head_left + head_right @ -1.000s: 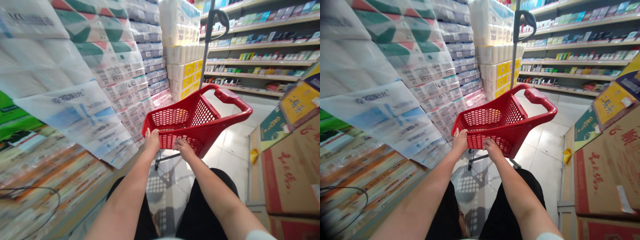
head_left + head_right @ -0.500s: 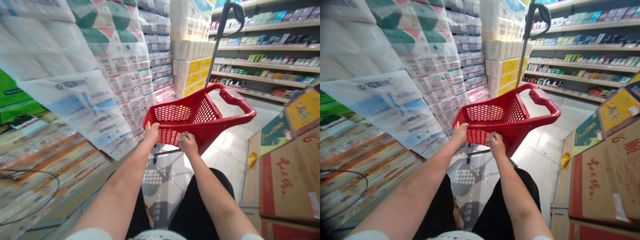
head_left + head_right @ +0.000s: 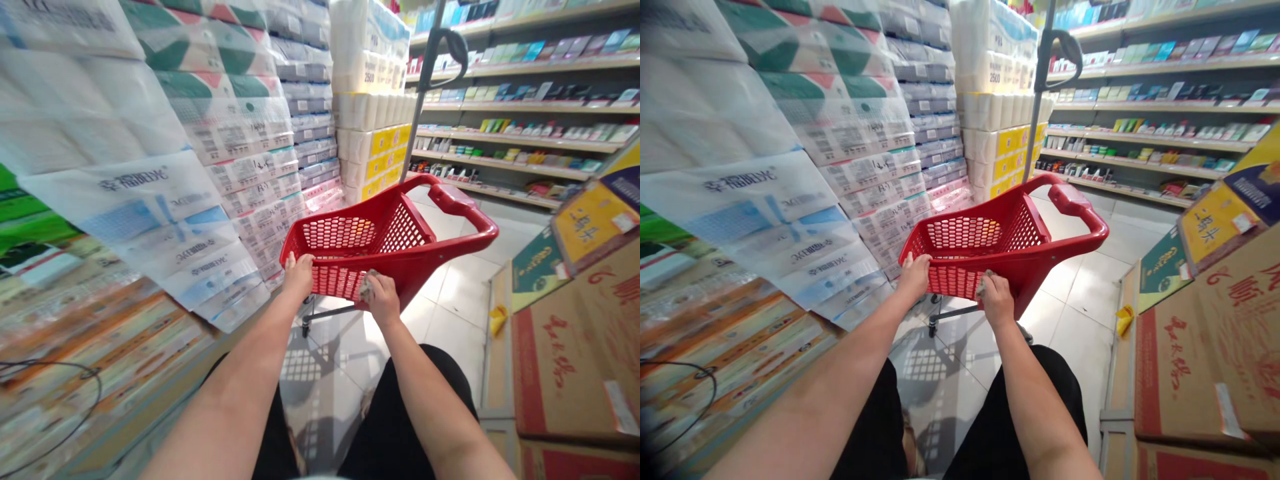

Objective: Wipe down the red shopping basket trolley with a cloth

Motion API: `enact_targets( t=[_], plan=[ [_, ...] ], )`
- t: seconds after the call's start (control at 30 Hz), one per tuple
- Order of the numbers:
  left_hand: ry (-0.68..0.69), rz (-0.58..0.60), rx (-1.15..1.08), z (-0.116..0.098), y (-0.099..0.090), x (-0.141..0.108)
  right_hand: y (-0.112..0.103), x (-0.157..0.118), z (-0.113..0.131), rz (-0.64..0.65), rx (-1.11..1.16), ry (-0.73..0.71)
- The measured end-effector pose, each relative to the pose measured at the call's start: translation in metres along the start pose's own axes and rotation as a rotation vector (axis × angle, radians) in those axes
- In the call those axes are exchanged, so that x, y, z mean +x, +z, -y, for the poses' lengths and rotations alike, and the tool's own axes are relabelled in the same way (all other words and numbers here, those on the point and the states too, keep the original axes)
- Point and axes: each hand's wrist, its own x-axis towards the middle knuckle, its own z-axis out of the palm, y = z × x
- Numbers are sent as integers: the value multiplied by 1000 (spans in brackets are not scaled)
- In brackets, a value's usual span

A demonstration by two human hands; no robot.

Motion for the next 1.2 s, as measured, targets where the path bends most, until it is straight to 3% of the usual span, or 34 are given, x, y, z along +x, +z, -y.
enact_targets(
  t=[0.17,0.5,0.7,0.83,1.0,1.2],
  plan=[
    [-12,8,12,-1,-1,0,-9,1,-11,147,-4,129],
    [32,-18,-11,3,2,-4,1,5,-13,-114,41,239],
    [88,19,-2,-13,4,-9,2,12,-28,-167,46,382],
    [117,18,14,-27,2,-15,3,8,-35,-119,67,490],
    [119,68,6,-34,-3,-15,2,5,-41,-132,118,504],
    [81,48,-21,-31,-4,-16,0,6,-44,-169,151,524]
  ],
)
